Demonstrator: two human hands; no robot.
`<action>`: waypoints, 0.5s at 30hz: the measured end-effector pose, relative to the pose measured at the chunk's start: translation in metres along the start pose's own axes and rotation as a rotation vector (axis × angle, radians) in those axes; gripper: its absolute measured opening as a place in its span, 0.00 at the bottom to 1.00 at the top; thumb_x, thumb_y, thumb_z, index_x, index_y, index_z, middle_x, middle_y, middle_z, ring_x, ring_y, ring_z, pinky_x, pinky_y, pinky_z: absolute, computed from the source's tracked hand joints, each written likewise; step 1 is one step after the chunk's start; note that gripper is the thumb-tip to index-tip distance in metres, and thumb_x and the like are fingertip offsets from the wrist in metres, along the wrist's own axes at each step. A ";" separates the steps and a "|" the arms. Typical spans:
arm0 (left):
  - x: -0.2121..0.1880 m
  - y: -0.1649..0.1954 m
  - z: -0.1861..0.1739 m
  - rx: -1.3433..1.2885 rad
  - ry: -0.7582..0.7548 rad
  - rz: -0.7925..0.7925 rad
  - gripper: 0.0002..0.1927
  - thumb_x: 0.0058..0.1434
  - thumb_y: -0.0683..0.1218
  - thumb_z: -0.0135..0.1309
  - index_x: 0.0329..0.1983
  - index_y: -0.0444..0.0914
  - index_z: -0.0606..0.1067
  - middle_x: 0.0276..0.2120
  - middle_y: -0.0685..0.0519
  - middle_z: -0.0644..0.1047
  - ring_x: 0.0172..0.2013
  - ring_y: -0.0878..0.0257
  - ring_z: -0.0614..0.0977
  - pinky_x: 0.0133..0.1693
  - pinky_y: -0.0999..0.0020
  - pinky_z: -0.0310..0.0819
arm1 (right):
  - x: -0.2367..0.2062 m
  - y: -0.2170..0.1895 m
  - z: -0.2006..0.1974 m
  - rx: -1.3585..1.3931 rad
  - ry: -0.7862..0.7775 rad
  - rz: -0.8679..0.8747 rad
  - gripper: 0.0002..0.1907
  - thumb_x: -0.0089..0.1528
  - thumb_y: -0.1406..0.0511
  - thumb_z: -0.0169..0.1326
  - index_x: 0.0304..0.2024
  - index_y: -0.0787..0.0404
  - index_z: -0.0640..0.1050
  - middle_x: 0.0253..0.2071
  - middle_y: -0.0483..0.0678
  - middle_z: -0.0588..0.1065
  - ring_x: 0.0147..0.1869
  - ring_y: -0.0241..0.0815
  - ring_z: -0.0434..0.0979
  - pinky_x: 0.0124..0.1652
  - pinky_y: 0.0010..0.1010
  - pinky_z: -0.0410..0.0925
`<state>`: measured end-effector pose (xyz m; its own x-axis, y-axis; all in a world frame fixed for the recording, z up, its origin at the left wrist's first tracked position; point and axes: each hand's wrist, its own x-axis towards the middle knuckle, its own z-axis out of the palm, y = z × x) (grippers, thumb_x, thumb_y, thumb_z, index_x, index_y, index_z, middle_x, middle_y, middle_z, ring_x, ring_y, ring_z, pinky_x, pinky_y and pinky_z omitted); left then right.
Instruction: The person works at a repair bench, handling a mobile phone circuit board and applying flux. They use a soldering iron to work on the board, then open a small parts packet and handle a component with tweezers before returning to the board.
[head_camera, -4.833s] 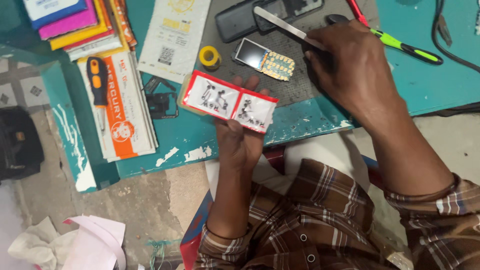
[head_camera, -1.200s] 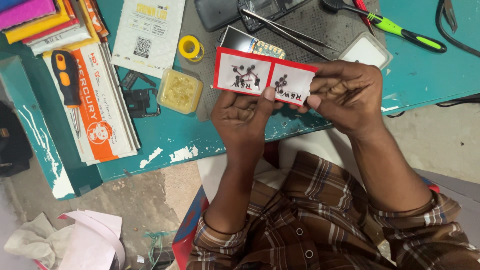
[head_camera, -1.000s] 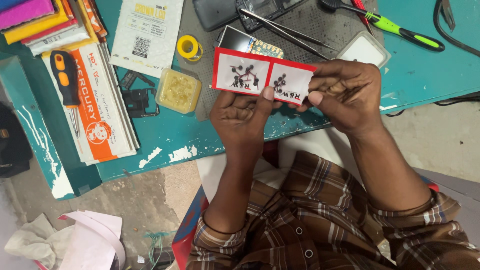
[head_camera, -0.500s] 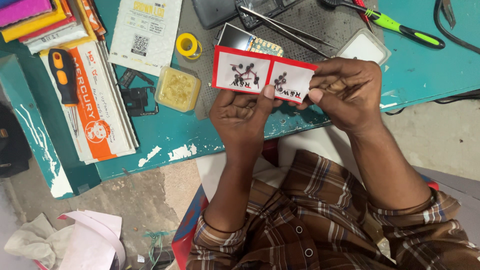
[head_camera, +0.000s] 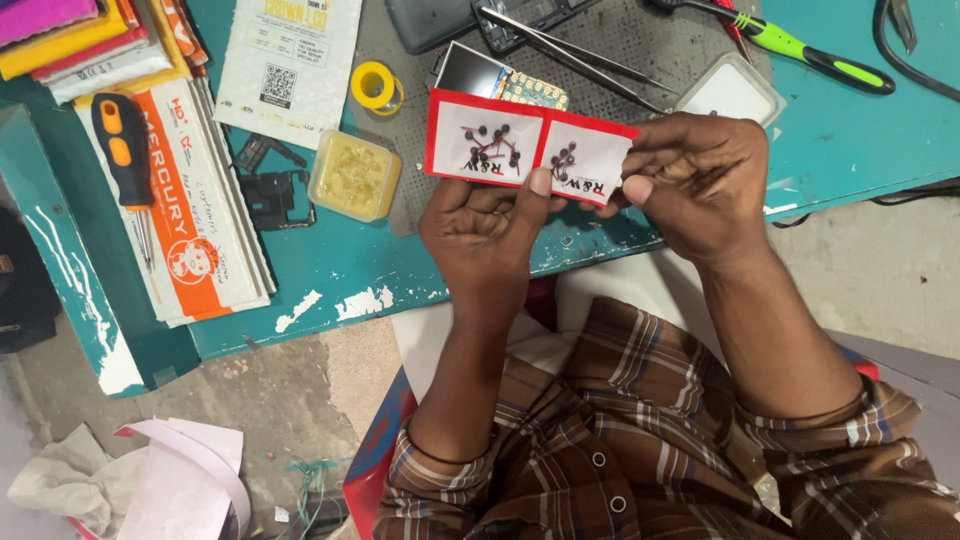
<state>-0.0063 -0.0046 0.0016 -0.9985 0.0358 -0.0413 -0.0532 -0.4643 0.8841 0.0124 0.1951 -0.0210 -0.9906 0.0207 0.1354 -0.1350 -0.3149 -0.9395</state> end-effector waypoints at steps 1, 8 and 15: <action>0.000 0.000 0.000 0.003 -0.001 0.001 0.10 0.67 0.34 0.59 0.50 0.27 0.73 0.40 0.43 0.82 0.37 0.63 0.85 0.42 0.71 0.82 | 0.000 0.000 0.000 -0.021 0.007 0.005 0.15 0.64 0.76 0.59 0.52 0.80 0.75 0.41 0.63 0.80 0.41 0.48 0.85 0.43 0.37 0.81; 0.000 0.000 0.000 0.005 0.002 -0.001 0.10 0.68 0.34 0.59 0.50 0.27 0.73 0.40 0.43 0.82 0.37 0.63 0.85 0.43 0.71 0.82 | 0.001 -0.002 0.003 -0.011 0.005 0.009 0.14 0.65 0.77 0.58 0.52 0.80 0.75 0.42 0.64 0.80 0.42 0.49 0.85 0.44 0.37 0.82; 0.000 0.001 0.001 -0.016 0.014 0.003 0.11 0.67 0.34 0.59 0.51 0.26 0.73 0.41 0.43 0.82 0.39 0.63 0.85 0.44 0.70 0.84 | 0.003 -0.005 0.006 -0.053 0.035 -0.030 0.15 0.64 0.80 0.59 0.53 0.81 0.74 0.42 0.64 0.80 0.42 0.46 0.85 0.43 0.33 0.81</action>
<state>-0.0063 -0.0038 0.0031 -0.9987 0.0216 -0.0453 -0.0502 -0.4784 0.8767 0.0101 0.1911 -0.0145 -0.9861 0.0630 0.1538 -0.1650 -0.2625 -0.9507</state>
